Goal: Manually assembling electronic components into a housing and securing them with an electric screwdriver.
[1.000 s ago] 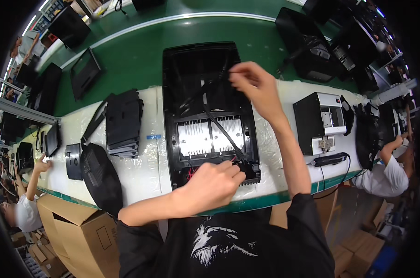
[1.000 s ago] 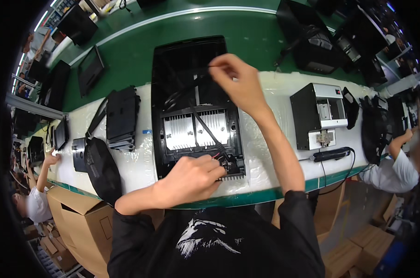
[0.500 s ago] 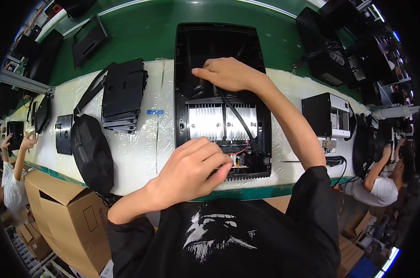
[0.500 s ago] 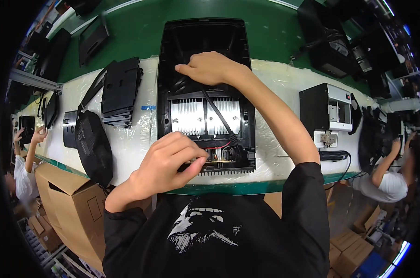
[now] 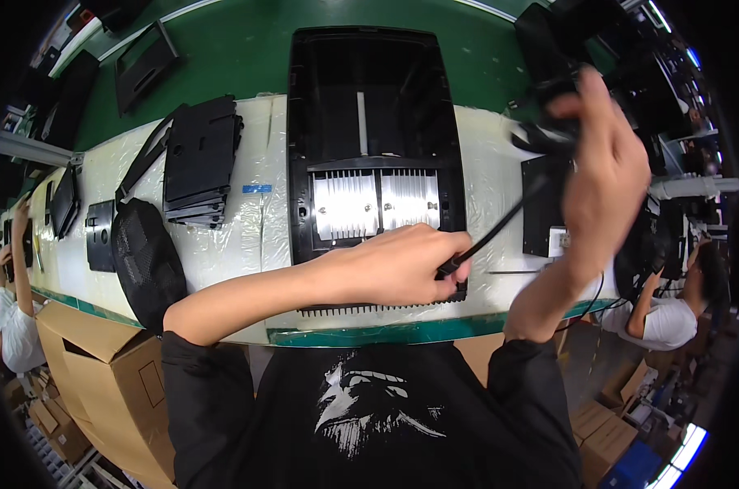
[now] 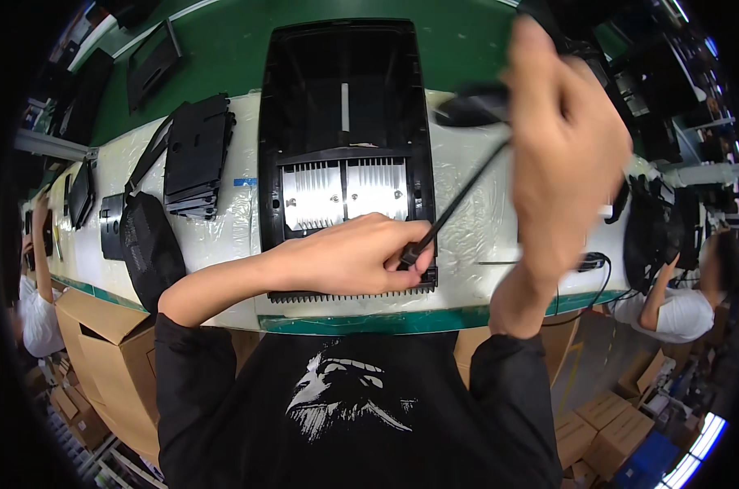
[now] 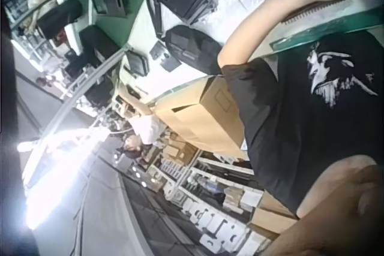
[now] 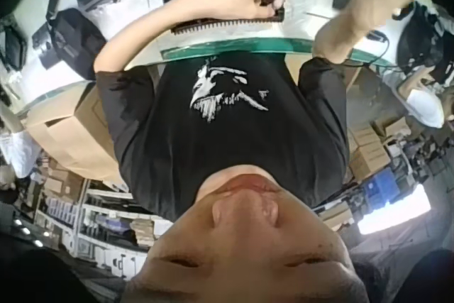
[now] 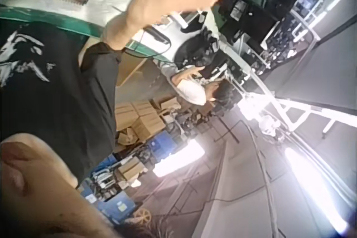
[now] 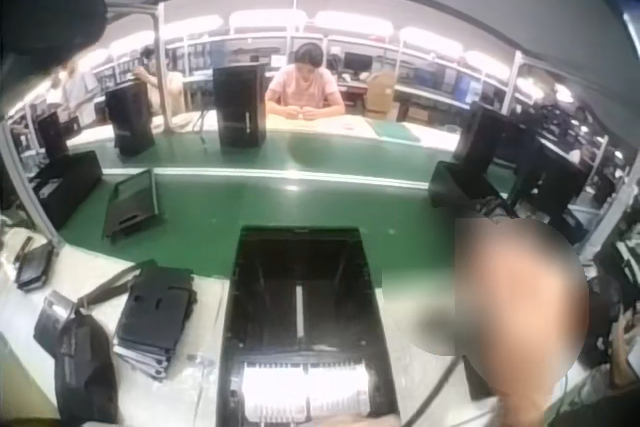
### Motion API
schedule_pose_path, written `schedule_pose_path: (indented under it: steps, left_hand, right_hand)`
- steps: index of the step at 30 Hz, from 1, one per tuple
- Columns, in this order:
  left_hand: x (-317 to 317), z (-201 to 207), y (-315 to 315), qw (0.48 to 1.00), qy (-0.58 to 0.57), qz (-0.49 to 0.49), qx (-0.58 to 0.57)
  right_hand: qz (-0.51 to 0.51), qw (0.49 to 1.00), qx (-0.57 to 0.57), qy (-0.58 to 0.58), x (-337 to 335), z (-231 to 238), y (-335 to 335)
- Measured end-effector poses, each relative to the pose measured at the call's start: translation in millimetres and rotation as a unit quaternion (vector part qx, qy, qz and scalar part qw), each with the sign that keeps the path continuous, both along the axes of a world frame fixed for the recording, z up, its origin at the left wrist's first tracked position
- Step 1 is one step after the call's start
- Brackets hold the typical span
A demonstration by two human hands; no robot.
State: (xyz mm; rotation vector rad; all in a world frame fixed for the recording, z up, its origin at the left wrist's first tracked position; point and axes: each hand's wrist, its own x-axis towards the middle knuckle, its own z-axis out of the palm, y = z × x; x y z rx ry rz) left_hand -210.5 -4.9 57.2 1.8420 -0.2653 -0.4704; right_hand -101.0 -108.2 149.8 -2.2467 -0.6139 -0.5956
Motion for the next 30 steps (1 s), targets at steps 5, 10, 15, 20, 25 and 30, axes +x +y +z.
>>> schedule_pose_path:
  steps: [5,10,15,20,25,30]
  left_hand:
    - [-6.5,1.5,12.7,0.998,-0.032,0.024,0.043]
    - [-8.4,-24.1,3.7,0.985,-0.157,0.06,0.024]
    - [-4.7,-21.4,-9.3,0.974,-0.195,0.055,0.098]
    - [-7.6,-20.0,-6.1,0.974,-0.172,0.078,0.129]
    - [-10.0,-27.4,-8.5,0.964,-0.208,0.071,0.151]
    - [-14.4,-35.3,-14.9,0.934,-0.287,0.081,0.196]
  right_hand:
    - [-0.09,0.987,-0.103,0.084,-12.6,-34.4,-141.3]
    - [-0.154,0.888,-0.02,0.433,-57.4,-82.9,-183.4]
    - [-0.021,0.924,0.06,0.376,-77.6,-103.5,-162.1]
    - [0.195,0.946,-0.04,0.255,-63.3,-109.3,-108.2]
    - [0.165,0.83,0.075,0.527,-52.5,-115.8,-109.7]
    - [0.186,0.82,0.072,0.536,-46.5,-114.0,-109.9]
